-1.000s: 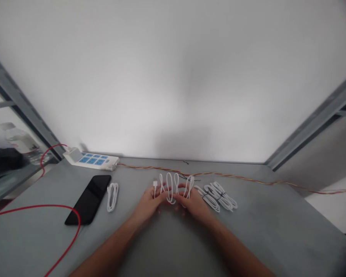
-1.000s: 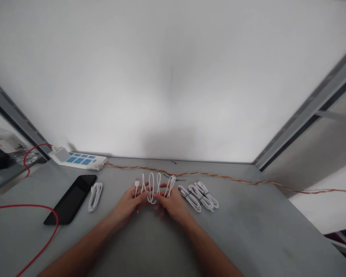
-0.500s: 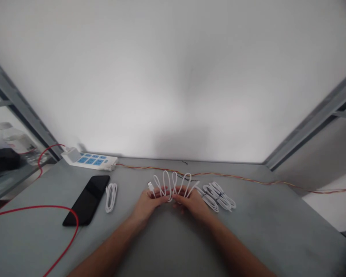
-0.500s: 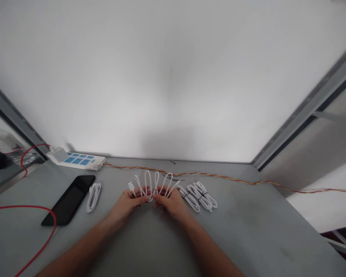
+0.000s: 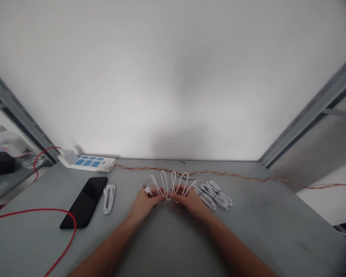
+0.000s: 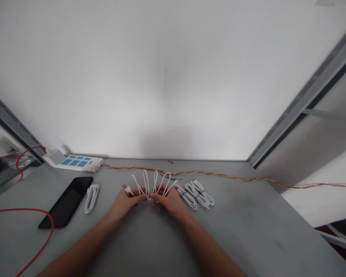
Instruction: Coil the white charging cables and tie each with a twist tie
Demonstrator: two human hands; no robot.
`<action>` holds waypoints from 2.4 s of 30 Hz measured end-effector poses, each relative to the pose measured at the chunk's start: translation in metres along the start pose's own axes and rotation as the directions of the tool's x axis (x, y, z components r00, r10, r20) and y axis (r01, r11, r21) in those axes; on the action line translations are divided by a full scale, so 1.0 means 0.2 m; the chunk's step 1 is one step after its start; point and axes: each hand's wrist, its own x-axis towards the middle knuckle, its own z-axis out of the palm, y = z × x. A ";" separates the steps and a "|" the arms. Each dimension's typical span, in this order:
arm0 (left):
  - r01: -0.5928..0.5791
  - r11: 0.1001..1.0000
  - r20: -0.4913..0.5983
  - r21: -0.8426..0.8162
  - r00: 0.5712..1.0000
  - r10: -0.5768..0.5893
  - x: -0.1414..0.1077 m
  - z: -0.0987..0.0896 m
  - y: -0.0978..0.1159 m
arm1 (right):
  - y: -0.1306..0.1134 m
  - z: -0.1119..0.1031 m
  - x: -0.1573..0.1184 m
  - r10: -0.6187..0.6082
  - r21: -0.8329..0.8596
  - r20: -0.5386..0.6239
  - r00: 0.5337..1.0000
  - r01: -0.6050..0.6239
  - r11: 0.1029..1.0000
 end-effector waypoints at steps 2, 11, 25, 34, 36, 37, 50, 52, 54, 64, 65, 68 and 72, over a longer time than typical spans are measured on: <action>0.008 1.000 0.010 0.009 1.000 -0.008 0.00 0.00 0.00 | 0.01 0.00 0.00 0.005 0.006 0.001 1.000 -0.005 1.000; -0.002 1.000 0.041 0.008 0.999 0.002 -0.01 0.00 0.01 | 0.02 0.00 0.01 0.044 0.032 -0.035 0.998 -0.043 0.999; 0.008 1.000 0.053 0.014 0.999 -0.009 -0.02 0.00 0.03 | 0.02 0.00 0.01 0.006 0.027 -0.061 0.998 -0.004 1.000; -0.010 0.999 0.062 0.048 0.998 0.007 -0.01 0.00 0.02 | 0.03 -0.01 0.01 0.008 0.011 -0.045 0.999 -0.007 1.000; 0.001 0.999 0.061 0.055 0.998 -0.004 -0.01 0.00 0.01 | 0.03 -0.01 0.02 0.010 0.006 -0.046 0.999 -0.010 1.000; 0.004 0.998 0.063 0.059 0.998 -0.008 -0.01 -0.01 0.01 | 0.03 -0.01 0.02 0.011 0.003 -0.044 0.999 -0.011 1.000; 0.006 0.997 0.076 0.071 0.997 -0.012 -0.01 -0.01 0.02 | 0.02 -0.01 0.02 0.024 -0.021 -0.024 0.999 -0.024 0.999; 0.012 0.997 0.076 0.073 0.997 -0.018 -0.01 -0.01 0.02 | 0.02 -0.01 0.02 0.024 -0.027 -0.023 0.999 -0.025 0.999; 0.009 0.997 0.075 0.073 0.997 -0.014 -0.01 -0.01 0.01 | 0.02 -0.01 0.02 0.026 -0.035 -0.024 0.999 -0.026 0.999; -0.101 0.991 0.068 0.093 0.993 0.095 0.00 0.01 -0.02 | -0.02 0.03 -0.04 -0.146 -0.284 0.056 0.988 0.156 0.946; -0.160 0.974 0.089 0.162 0.985 0.147 -0.01 0.01 -0.01 | -0.02 0.03 -0.04 -0.157 -0.288 0.083 0.984 0.175 0.941; -0.329 0.865 0.164 0.380 0.944 0.287 -0.05 0.03 0.01 | -0.02 0.04 -0.05 -0.162 -0.261 0.150 0.975 0.196 0.945; -0.439 0.750 0.238 0.496 0.899 0.368 -0.10 0.04 0.05 | -0.02 0.05 -0.06 -0.067 -0.134 0.219 0.973 0.098 0.986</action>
